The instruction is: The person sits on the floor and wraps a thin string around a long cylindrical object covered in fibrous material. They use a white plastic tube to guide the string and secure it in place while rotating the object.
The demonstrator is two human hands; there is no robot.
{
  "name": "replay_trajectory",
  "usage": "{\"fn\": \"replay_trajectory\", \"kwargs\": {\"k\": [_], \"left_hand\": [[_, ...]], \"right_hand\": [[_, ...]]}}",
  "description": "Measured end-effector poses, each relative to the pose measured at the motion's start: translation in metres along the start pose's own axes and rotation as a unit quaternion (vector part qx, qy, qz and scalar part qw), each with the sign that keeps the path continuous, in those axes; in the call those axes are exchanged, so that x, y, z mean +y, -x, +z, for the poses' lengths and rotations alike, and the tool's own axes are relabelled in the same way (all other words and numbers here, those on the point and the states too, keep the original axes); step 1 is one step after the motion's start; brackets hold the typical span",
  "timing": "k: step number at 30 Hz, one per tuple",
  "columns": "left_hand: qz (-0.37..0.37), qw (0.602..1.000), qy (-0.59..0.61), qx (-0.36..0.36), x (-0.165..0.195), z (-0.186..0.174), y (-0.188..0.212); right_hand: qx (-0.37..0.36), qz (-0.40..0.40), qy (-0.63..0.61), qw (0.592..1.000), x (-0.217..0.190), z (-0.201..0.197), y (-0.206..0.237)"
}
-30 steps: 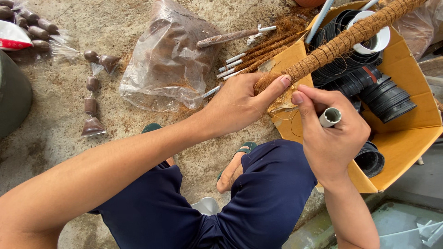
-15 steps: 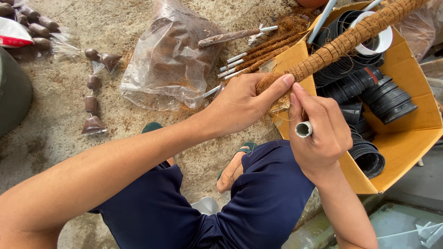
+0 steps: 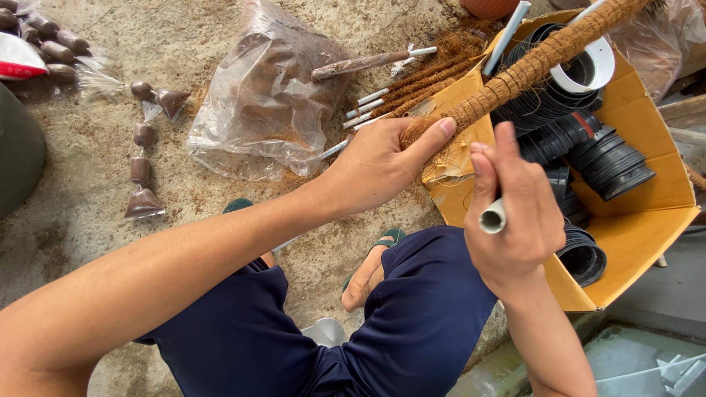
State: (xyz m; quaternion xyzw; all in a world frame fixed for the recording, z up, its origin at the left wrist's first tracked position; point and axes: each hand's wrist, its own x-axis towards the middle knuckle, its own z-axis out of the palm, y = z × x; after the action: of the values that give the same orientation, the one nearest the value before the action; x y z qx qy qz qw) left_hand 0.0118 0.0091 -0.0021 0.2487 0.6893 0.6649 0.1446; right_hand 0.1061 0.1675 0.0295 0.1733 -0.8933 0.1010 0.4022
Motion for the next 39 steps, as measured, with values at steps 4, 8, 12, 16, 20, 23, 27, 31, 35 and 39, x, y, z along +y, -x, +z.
{"fn": "replay_trajectory", "kwargs": {"k": [4,8,12,16,20,23,27,31,35,39], "left_hand": [[0.006,1.000,0.011,-0.009,-0.002,-0.001,0.000],[0.035,0.999,0.017,-0.006,-0.003,0.000,0.003],[0.011,1.000,0.012,-0.008,-0.003,0.000,0.003],[0.031,1.000,-0.003,0.005,0.000,0.000,0.002],[0.010,1.000,-0.006,-0.003,0.001,-0.002,0.002],[0.010,1.000,-0.016,0.001,0.001,-0.002,0.002],[0.030,1.000,-0.003,0.006,0.000,0.000,0.002],[-0.001,1.000,0.005,-0.005,-0.001,-0.001,0.001],[0.007,0.999,0.037,-0.025,-0.001,-0.002,0.001],[0.025,0.999,0.030,-0.032,0.001,-0.003,0.001]], "right_hand": [[-0.015,0.010,0.010,1.000,-0.012,-0.004,-0.012],[-0.015,0.094,-0.035,0.995,-0.018,-0.006,-0.021],[0.012,0.175,-0.119,0.977,-0.018,-0.007,-0.022],[-0.016,0.131,-0.090,0.987,-0.013,-0.004,-0.016],[-0.035,0.114,-0.093,0.989,-0.007,-0.002,-0.010],[-0.047,0.110,-0.100,0.988,-0.006,-0.002,-0.009],[-0.046,0.084,-0.085,0.992,-0.007,0.001,-0.009],[-0.039,0.015,-0.026,0.999,-0.007,0.003,-0.008],[-0.064,-0.068,0.039,0.995,0.001,-0.001,-0.006],[-0.085,-0.144,0.104,0.981,0.011,-0.002,-0.005]]}}
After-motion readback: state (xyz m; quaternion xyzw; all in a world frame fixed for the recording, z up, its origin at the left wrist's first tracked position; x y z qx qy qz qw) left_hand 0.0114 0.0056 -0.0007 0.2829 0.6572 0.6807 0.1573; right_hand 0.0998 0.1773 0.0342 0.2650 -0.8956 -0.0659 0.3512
